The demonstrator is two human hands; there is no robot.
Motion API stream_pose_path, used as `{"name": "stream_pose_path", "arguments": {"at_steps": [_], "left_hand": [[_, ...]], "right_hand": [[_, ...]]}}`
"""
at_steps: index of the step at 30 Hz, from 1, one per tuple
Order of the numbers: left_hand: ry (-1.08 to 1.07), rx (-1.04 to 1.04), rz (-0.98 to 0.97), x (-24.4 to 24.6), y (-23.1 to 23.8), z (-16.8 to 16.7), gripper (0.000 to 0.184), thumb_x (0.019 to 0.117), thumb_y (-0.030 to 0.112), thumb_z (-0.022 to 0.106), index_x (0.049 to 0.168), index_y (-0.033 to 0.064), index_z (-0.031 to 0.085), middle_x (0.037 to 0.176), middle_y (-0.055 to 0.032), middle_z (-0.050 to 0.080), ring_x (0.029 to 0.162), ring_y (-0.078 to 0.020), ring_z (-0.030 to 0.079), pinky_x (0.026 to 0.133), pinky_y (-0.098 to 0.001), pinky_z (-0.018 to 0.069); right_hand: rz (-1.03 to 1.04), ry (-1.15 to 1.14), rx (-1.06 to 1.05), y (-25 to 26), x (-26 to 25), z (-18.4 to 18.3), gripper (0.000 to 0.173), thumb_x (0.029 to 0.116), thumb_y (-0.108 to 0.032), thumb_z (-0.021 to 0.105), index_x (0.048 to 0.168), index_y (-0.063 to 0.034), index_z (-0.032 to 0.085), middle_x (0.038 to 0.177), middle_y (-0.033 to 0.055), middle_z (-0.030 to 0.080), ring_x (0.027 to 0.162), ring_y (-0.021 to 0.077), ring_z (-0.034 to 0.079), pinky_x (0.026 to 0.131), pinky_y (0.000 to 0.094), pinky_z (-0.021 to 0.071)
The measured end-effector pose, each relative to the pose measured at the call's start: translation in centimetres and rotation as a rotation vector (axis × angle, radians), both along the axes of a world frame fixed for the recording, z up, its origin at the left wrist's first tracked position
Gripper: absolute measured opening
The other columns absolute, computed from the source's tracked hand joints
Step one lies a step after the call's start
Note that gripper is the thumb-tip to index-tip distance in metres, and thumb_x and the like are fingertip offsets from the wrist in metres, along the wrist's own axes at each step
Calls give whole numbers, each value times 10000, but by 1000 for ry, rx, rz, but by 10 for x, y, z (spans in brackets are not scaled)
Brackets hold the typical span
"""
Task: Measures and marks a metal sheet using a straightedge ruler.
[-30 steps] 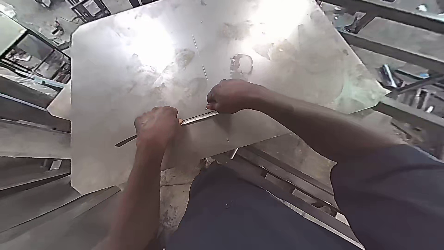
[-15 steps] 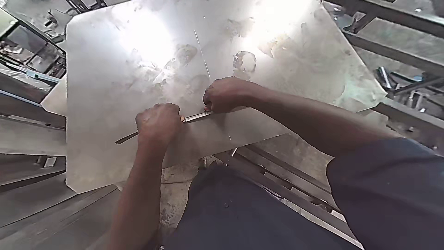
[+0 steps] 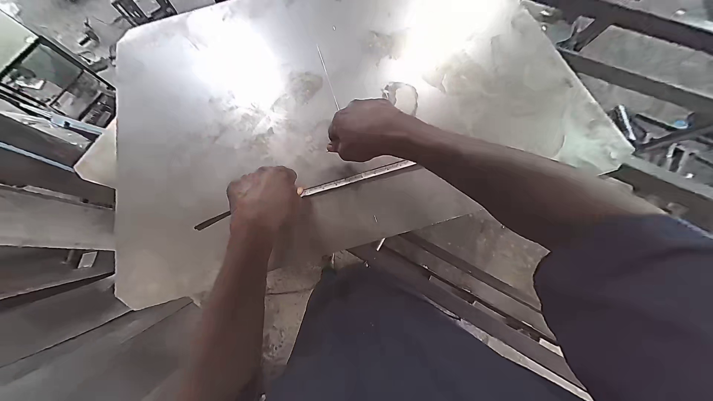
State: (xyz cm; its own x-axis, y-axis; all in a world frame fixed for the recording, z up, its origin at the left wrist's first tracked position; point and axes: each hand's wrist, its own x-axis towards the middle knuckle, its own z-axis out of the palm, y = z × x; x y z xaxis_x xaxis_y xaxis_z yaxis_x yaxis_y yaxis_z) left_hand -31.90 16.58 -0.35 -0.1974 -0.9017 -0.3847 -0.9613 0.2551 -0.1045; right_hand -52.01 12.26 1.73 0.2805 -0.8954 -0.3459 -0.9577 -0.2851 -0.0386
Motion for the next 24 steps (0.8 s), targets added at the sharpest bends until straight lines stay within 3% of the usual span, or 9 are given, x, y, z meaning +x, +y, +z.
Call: {"name": "stream_pose_path", "arguments": {"at_steps": [5,13,16,19,20,21,22,24], "left_hand": [[-27,21,-2,-4,1,1,242,995,390,556,937,198,692,996,-107,722,953,-365,698,669,-632,508],[-23,30,-4,-4,1,0,267,995,409,560,925,181,679,975,-133,709,935,-390,691,660,-643,500],[-31,31,-6,-4,2,2,247,996,396,558,955,190,688,1009,-122,715,974,-387,689,678,-637,506],[-24,33,-16,-3,3,1,255,1000,401,560,973,187,695,1011,-137,719,966,-399,693,687,-661,508],[-24,36,-16,-4,4,1,262,1004,410,560,977,187,694,1009,-141,720,964,-399,696,690,-667,511],[-27,37,-9,-4,3,3,261,1003,412,558,971,189,689,997,-139,717,958,-397,694,686,-661,510],[-29,39,-10,-3,3,3,253,1001,404,556,954,190,682,976,-135,715,944,-393,695,677,-655,509],[-26,56,0,-1,-3,5,245,1002,397,550,951,192,675,975,-126,714,954,-388,693,683,-656,509]], "right_hand": [[81,-40,212,23,-5,-12,345,1021,-428,543,841,-160,665,782,68,623,798,299,647,613,564,479],[93,-2,209,24,-1,-13,347,1023,-420,537,834,-155,657,793,70,623,805,298,651,604,554,484],[73,46,195,26,6,-10,309,971,-423,588,813,-164,646,770,76,611,780,307,645,581,556,468],[31,78,130,24,17,-3,269,897,-369,664,801,-118,673,772,124,625,777,348,640,605,586,463],[7,94,41,22,20,3,236,886,-271,662,792,-55,660,794,169,628,799,381,635,636,597,458],[-44,119,-50,19,24,11,203,942,-168,617,885,20,672,920,232,651,923,431,642,741,624,477],[-73,128,-115,16,21,18,199,942,-162,601,891,21,659,946,235,653,939,436,647,721,615,478],[-39,99,-177,13,8,36,261,935,-314,601,860,-67,643,913,173,646,901,395,657,633,588,478]]}}
